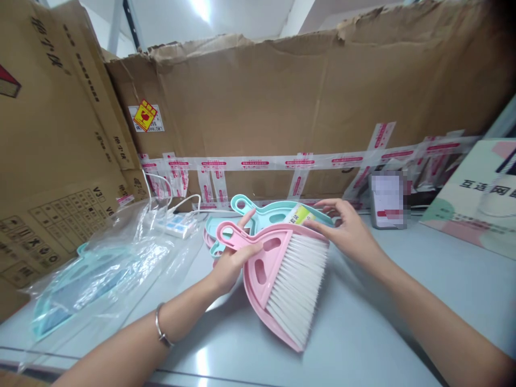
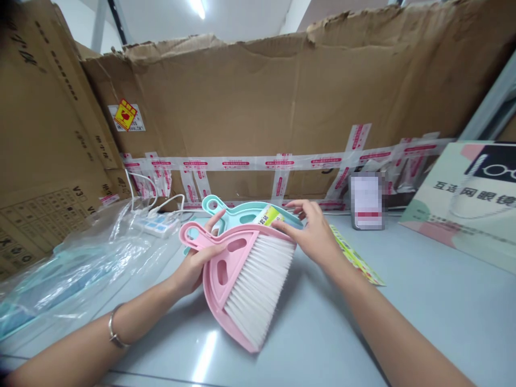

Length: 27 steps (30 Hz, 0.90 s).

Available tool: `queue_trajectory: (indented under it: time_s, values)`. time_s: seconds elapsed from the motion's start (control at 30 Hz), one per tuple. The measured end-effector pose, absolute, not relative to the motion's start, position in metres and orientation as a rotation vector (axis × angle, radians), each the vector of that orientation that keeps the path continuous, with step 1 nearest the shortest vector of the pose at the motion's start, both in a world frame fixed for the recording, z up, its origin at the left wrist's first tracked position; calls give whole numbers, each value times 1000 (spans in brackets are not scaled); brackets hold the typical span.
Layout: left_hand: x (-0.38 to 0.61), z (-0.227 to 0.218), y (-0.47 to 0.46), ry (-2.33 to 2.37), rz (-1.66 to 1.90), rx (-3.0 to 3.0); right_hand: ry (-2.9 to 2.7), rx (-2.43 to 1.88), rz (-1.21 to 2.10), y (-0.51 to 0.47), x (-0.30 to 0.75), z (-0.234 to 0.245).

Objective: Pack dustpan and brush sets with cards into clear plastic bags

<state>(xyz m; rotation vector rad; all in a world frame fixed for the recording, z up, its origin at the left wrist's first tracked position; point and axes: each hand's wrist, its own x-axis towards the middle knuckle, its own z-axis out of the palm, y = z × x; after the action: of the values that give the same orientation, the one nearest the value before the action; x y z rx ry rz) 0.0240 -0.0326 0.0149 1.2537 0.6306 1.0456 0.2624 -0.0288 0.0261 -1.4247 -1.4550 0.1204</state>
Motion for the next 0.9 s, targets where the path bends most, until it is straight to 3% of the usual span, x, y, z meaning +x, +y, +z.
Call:
queue_trajectory:
  time_s: [0.37, 0.67, 0.9]
  values:
    - [27, 13, -36, 662, 940, 1217, -1820, -1335, 360, -24, 263, 19]
    - [27, 17, -35, 657, 945, 1113, -1131, -1263, 535, -17, 314, 28]
    - [24, 15, -34, 690, 938, 1113, -1024, -1604, 313, -20, 373, 19]
